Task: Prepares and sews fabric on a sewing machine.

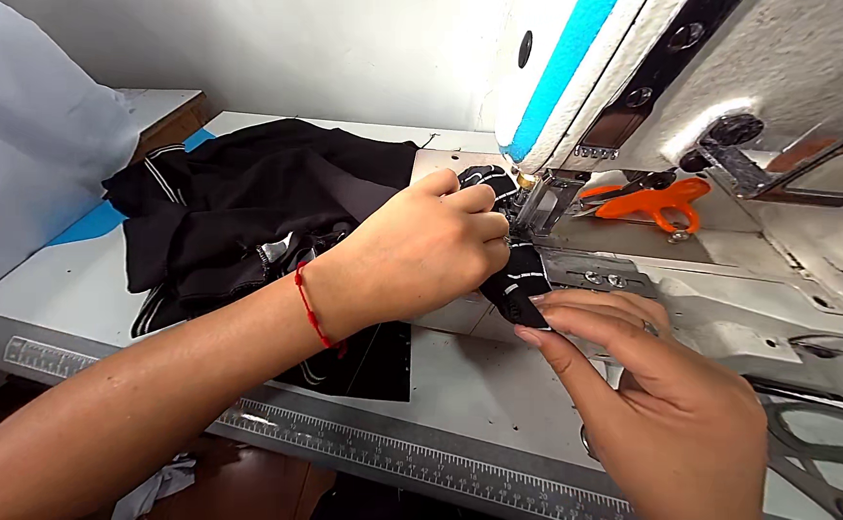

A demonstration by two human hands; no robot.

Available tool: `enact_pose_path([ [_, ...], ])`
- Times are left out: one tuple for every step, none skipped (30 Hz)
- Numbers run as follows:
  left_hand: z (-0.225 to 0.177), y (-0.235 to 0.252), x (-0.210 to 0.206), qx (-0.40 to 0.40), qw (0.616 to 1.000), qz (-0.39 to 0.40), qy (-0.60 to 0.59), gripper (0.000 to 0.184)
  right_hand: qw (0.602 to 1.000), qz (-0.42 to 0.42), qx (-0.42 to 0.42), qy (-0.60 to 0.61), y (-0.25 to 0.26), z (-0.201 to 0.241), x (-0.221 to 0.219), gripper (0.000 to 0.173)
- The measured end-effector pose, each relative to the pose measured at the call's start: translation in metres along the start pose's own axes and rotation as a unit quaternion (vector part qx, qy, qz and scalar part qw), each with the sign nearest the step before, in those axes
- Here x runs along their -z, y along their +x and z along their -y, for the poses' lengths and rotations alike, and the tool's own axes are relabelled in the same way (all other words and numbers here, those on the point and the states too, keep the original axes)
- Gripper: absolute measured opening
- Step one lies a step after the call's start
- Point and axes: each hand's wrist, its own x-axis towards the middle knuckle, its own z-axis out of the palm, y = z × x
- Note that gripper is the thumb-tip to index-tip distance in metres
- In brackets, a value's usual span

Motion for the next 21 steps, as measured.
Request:
enact_pose_path([
  [0.003,0.001,-0.001,0.003,1.0,0.003,-0.001,0.023,1.0,-0.002,-0.001,-0.011,0.003,0.0,-0.001,0.011],
  [0.006,0.003,-0.003,0.007,1.0,0.004,-0.003,0.022,1.0,-0.006,0.0,-0.023,0.006,-0.001,-0.003,0.011],
  [0.009,0.004,-0.006,0.011,1.0,0.005,-0.005,0.022,0.999,-0.01,0.001,-0.035,0.009,-0.002,-0.005,0.012],
  [0.012,0.005,-0.007,0.016,1.0,0.009,-0.005,0.022,0.999,-0.013,0.004,-0.046,0.011,-0.002,-0.006,0.013],
  [0.014,0.006,-0.009,0.019,1.0,0.011,-0.003,0.022,0.998,-0.015,0.006,-0.056,0.013,-0.002,-0.007,0.013],
  [0.015,0.007,-0.01,0.022,1.0,0.011,0.0,0.022,0.998,-0.016,0.006,-0.063,0.013,-0.002,-0.008,0.014],
  [0.014,0.007,-0.011,0.025,1.0,0.008,0.003,0.022,0.997,-0.015,0.006,-0.069,0.013,-0.002,-0.008,0.014],
  [0.013,0.007,-0.012,0.027,1.0,0.004,0.007,0.022,0.997,-0.013,0.007,-0.076,0.013,-0.003,-0.008,0.015],
  [0.012,0.007,-0.013,0.028,1.0,0.003,0.012,0.021,0.996,-0.008,0.01,-0.083,0.012,-0.003,-0.008,0.015],
  [0.01,0.007,-0.013,0.03,0.999,0.001,0.016,0.02,0.996,-0.001,0.015,-0.092,0.013,-0.003,-0.005,0.017],
  [0.009,0.008,-0.014,0.034,0.999,-0.001,0.02,0.018,0.994,0.008,0.02,-0.11,0.015,-0.004,0.0,0.019],
  [0.008,0.008,-0.014,0.039,0.999,0.0,0.025,0.018,0.99,0.021,0.027,-0.136,0.02,-0.006,0.008,0.023],
  [0.007,0.008,-0.013,0.046,0.999,0.003,0.028,0.017,0.985,0.035,0.032,-0.167,0.028,-0.011,0.02,0.027],
  [0.006,0.008,-0.014,0.055,0.998,0.004,0.028,0.016,0.979,0.052,0.03,-0.197,0.039,-0.017,0.032,0.029],
  [0.005,0.008,-0.014,0.066,0.997,0.004,0.024,0.015,0.971,0.072,0.017,-0.225,0.051,-0.026,0.045,0.03],
  [0.004,0.008,-0.014,0.083,0.996,0.01,0.017,0.013,0.964,0.101,-0.013,-0.247,0.063,-0.036,0.055,0.029],
  [0.003,0.01,-0.013,0.106,0.994,0.028,0.008,0.01,0.954,0.139,-0.046,-0.262,0.075,-0.044,0.062,0.027],
  [0.005,0.014,-0.012,0.132,0.99,0.054,-0.003,0.01,0.941,0.187,-0.084,-0.27,0.087,-0.05,0.067,0.027],
  [0.01,0.017,-0.013,0.156,0.985,0.074,-0.014,0.011,0.929,0.226,-0.1,-0.275,0.097,-0.057,0.068,0.027],
  [0.021,0.019,-0.018,0.172,0.982,0.077,-0.025,0.011,0.922,0.25,-0.113,-0.273,0.104,-0.06,0.067,0.026],
  [0.036,0.021,-0.024,0.187,0.979,0.072,-0.036,0.015,0.921,0.256,-0.113,-0.27,0.108,-0.063,0.065,0.026],
])
